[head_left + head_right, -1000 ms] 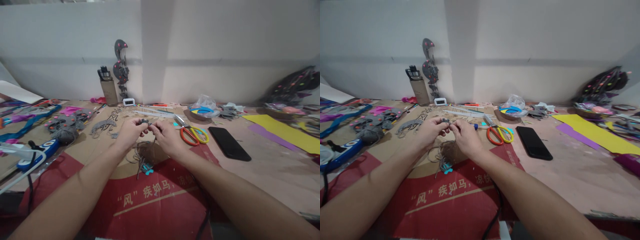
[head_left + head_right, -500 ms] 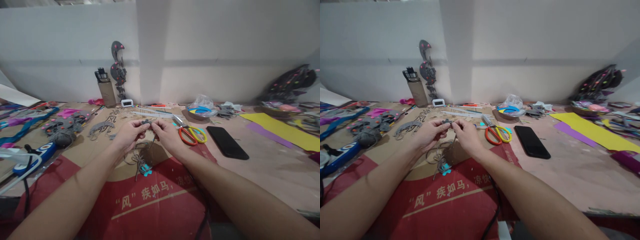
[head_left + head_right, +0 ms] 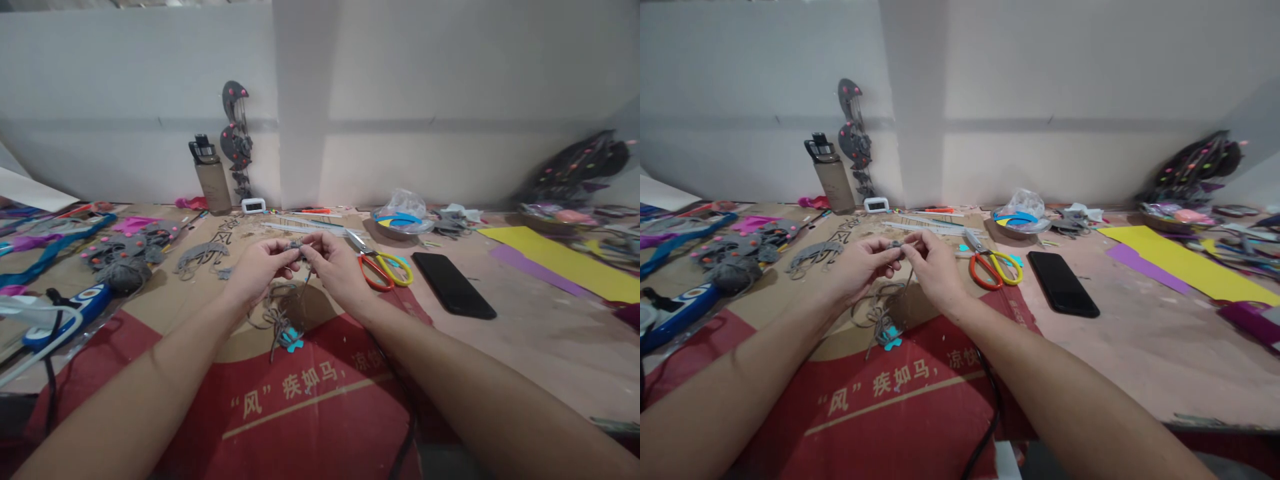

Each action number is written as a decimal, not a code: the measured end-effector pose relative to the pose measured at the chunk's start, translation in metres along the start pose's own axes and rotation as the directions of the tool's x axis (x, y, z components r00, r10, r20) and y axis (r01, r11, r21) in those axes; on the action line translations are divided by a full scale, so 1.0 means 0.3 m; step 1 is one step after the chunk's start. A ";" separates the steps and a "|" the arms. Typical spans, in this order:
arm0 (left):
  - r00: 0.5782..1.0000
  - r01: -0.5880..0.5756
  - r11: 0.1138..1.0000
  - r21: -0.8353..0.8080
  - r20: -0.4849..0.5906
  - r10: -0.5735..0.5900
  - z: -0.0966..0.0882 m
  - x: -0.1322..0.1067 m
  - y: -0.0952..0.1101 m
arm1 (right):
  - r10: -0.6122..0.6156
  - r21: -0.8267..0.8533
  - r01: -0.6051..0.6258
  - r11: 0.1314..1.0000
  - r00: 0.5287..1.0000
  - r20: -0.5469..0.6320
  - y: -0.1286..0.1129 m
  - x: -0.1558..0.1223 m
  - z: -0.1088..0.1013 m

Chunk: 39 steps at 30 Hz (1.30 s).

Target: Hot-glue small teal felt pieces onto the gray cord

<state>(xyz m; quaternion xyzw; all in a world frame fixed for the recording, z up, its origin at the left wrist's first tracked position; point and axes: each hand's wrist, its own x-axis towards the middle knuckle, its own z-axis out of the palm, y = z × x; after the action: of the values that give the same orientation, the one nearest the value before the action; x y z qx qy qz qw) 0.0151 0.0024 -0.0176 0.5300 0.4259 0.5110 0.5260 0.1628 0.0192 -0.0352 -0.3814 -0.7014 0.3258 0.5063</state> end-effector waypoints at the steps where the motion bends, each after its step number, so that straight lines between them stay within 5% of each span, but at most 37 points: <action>1: 1.000 -0.002 1.000 0.019 0.008 0.002 0.000 0.001 -0.002 | -0.006 -0.012 0.006 1.000 1.000 0.003 -0.003 0.001 -0.002; 10: 0.988 0.055 0.997 -0.062 0.145 -0.045 0.003 -0.009 0.023 | 0.068 -0.047 -0.070 0.996 0.997 -0.043 -0.031 0.007 -0.024; 21: 0.997 0.064 0.989 0.133 -0.040 -0.059 -0.001 -0.006 0.011 | 0.096 0.024 -0.099 0.995 0.992 0.079 -0.030 0.009 -0.015; 30: 0.991 0.030 0.988 0.151 -0.134 -0.010 -0.006 0.002 0.000 | -0.145 -0.220 0.146 0.965 0.989 0.020 -0.042 -0.019 -0.007; 39: 0.998 0.060 0.997 -0.051 0.031 -0.058 -0.001 0.002 0.002 | -0.077 -0.174 0.074 0.982 0.997 -0.010 -0.025 -0.004 -0.015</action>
<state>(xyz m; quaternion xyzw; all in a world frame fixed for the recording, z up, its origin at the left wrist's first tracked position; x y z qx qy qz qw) 0.0148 0.0031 -0.0168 0.5109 0.4200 0.4983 0.5606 0.1657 0.0147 -0.0281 -0.3999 -0.7367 0.2410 0.4892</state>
